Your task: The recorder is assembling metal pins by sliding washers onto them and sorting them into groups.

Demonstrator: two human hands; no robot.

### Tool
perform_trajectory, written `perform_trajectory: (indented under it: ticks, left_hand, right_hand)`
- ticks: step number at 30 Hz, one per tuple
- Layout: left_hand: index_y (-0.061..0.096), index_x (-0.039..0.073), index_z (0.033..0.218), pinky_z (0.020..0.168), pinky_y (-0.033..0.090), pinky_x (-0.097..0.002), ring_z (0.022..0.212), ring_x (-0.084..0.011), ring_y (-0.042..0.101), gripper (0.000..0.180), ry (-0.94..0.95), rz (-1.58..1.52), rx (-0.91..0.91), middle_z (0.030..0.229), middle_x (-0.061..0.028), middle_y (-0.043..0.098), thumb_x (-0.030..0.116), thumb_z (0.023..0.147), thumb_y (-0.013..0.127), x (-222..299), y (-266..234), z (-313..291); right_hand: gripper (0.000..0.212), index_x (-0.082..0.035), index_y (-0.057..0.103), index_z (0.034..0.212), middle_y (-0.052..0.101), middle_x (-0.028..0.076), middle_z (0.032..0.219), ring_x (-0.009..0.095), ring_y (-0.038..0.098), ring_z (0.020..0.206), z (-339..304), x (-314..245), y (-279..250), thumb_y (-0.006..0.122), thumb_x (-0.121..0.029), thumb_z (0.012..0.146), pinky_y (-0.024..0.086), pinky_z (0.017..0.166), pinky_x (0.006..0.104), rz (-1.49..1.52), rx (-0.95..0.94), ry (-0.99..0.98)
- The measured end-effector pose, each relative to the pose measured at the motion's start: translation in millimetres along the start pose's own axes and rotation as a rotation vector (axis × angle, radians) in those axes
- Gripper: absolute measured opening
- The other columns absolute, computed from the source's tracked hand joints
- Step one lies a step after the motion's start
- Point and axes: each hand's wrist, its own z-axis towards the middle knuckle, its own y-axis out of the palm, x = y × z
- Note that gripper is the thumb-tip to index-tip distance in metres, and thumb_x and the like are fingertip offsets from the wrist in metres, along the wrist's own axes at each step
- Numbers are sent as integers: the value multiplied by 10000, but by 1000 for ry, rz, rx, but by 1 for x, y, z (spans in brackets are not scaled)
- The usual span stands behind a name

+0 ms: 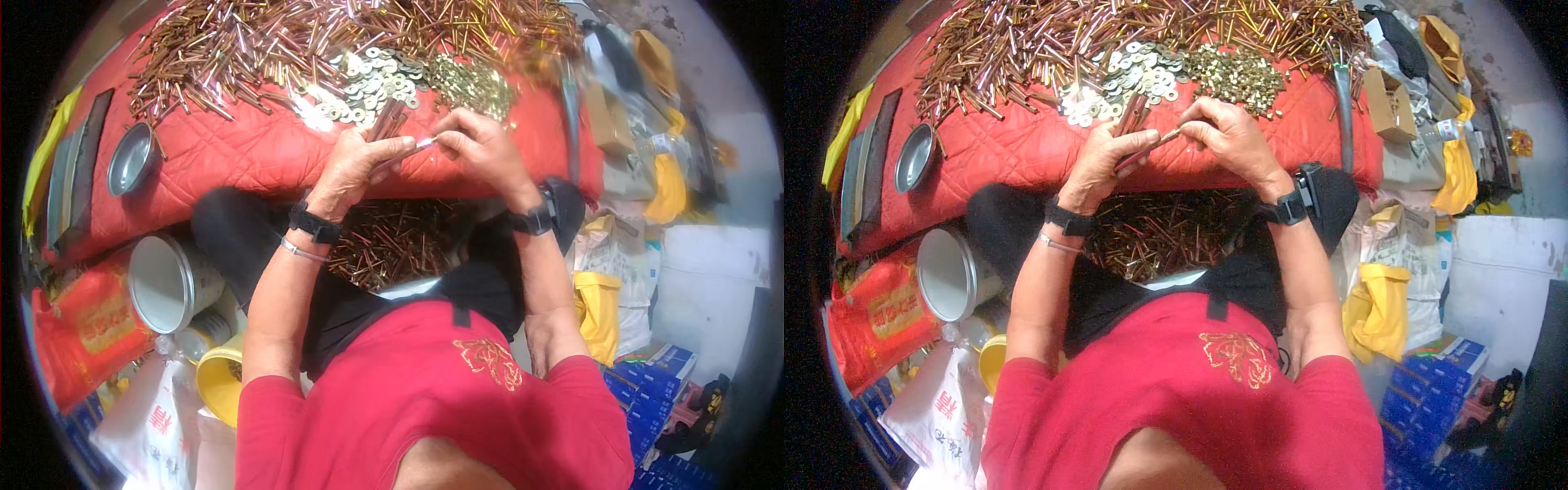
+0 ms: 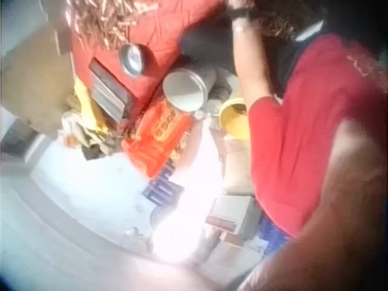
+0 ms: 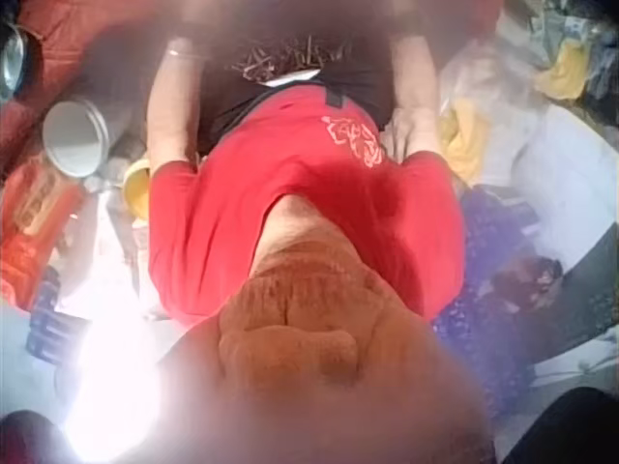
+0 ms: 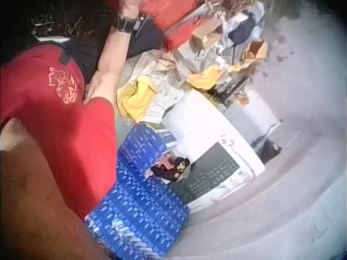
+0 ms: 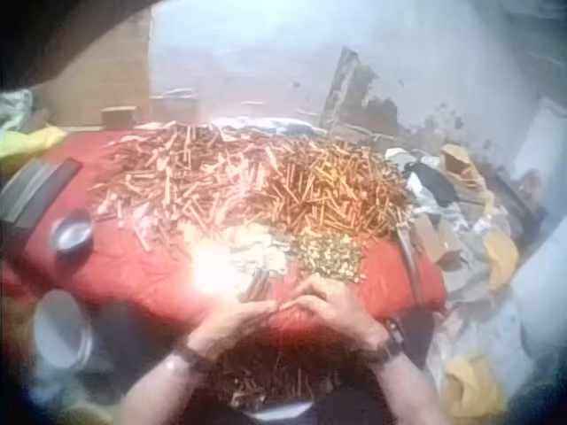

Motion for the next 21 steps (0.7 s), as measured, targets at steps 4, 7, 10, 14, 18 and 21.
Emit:
perform_trajectory:
  ticks: [4, 7, 10, 14, 18, 21]
  left_hand:
    - [610, 77, 891, 395, 263, -199, 450, -28, 401, 184, -21, 39, -3, 620, 34, 534, 171, 791, 735, -4, 8, -2]
    - [610, 83, 886, 395, 264, -199, 450, -27, 399, 181, 3, 44, 2, 625, 30, 535, 172, 790, 734, 0, 16, -3]
    - [612, 85, 892, 397, 272, -197, 456, -31, 412, 182, 9, 71, -26, 634, 27, 541, 178, 792, 732, 0, 15, -3]
    - [618, 84, 911, 403, 289, -189, 470, -34, 438, 195, -27, 28, -4, 646, 26, 549, 189, 793, 733, -8, 6, 5]
    - [625, 86, 910, 405, 308, -183, 487, -37, 466, 205, -36, 2, 32, 650, 27, 556, 200, 788, 743, -6, 5, 3]
    - [624, 86, 908, 407, 320, -180, 505, -38, 490, 212, -29, 24, 52, 657, 25, 563, 207, 786, 749, -8, 3, 5]
  right_hand:
    - [246, -4, 574, 831, 550, 90, 656, 186, 541, 592, -8, -1, -3, 539, -220, 944, 424, 567, 327, -211, -19, -29]
    - [287, -3, 568, 824, 543, 101, 654, 210, 535, 589, -11, 5, -3, 510, -250, 958, 425, 582, 340, -223, 2, 30]
    - [302, -2, 565, 823, 531, 123, 662, 254, 536, 607, -9, 16, -4, 493, -260, 962, 424, 601, 360, -105, -33, 146]
    - [280, -3, 564, 829, 510, 149, 678, 299, 540, 645, -3, 18, 12, 498, -244, 955, 422, 610, 378, -174, 217, -165]
    - [264, -6, 566, 832, 513, 143, 687, 291, 552, 660, 0, 15, 16, 513, -238, 947, 427, 608, 372, -228, 145, -120]
    - [257, -12, 568, 831, 532, 123, 687, 252, 548, 633, 2, 19, 13, 532, -244, 938, 430, 601, 350, -283, 93, -68]
